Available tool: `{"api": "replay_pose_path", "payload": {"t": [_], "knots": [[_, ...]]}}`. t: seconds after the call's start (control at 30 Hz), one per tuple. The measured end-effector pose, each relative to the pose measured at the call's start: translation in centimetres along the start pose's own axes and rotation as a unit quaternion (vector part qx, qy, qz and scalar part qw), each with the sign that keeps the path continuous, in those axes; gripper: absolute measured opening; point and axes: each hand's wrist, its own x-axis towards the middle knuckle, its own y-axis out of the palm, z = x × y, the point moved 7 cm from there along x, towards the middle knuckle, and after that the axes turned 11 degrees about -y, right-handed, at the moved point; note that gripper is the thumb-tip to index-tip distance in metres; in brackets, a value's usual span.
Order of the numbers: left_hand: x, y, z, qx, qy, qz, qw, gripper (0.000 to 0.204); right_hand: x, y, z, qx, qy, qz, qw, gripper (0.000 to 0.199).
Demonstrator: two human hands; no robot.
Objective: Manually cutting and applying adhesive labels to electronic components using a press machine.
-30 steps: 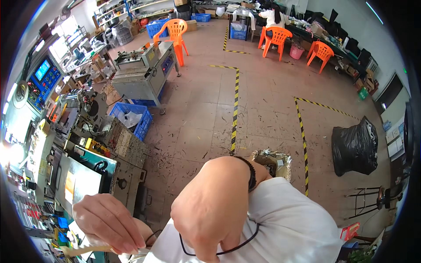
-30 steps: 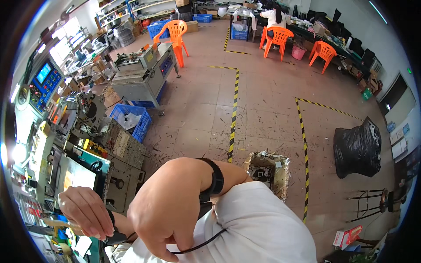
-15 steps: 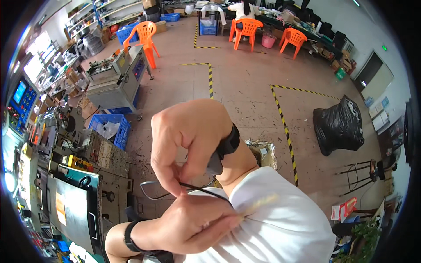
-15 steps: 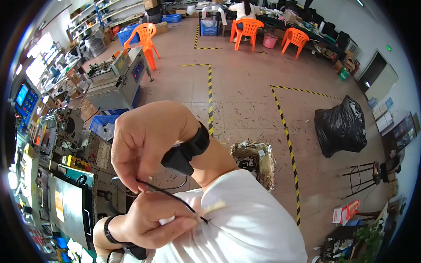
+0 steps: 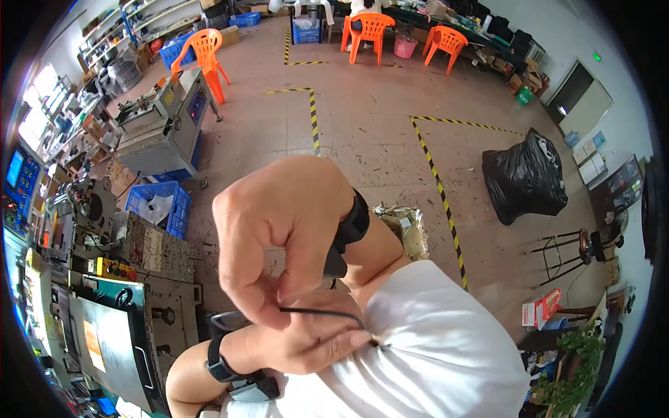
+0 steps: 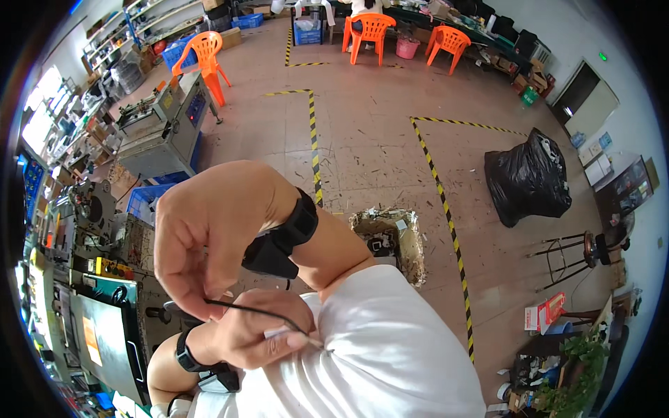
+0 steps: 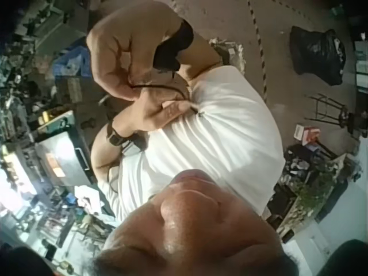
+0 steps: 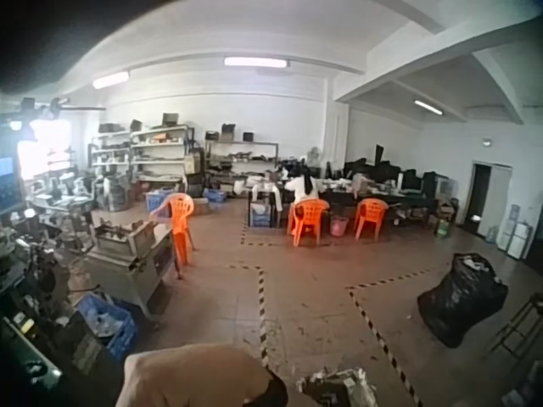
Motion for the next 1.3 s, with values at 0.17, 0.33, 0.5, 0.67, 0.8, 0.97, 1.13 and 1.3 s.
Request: {"api": "replay_pose_path", "payload": {"t": [0.17,0.33,0.5,0.67,0.8,0.97,1.13,1.3], "knots": [[1.0,0.9,-1.3,-0.063,0.014,0.008,0.998,0.014,-0.2,-0.4,-1.7,0.047,0.060,-0.056,0.995,0.021],[0.8,3.5,1.0,-0.164,-0.088,0.041,0.982,0.017,-3.4,-6.4,-2.5,-0.019,0.088,-0.261,0.961,0.033],[0.7,3.7,-0.2,-0.181,-0.039,0.024,0.982,0.018,-8.7,-11.8,-4.8,-0.022,0.102,-0.425,0.899,0.027],[0.0,3.7,-1.1,-0.259,-0.030,0.003,0.965,0.020,-15.6,-13.8,-10.7,-0.046,0.256,-0.519,0.814,0.023],[0.4,6.9,-0.7,-0.335,-0.259,0.058,0.904,0.026,-19.7,-13.9,-12.3,-0.078,0.292,-0.574,0.761,0.020],[-0.9,7.4,-1.0,-0.361,-0.328,-0.022,0.873,0.033,-22.4,-13.5,-12.4,-0.134,0.355,-0.594,0.710,0.015],[-0.2,8.6,-1.0,-0.352,-0.338,0.048,0.871,0.036,-23.5,-12.7,-12.4,-0.179,0.397,-0.586,0.683,0.012],[0.1,9.1,-0.6,-0.297,-0.384,0.106,0.868,0.040,-22.7,-12.4,-13.5,-0.248,0.441,-0.531,0.680,0.011]]}}
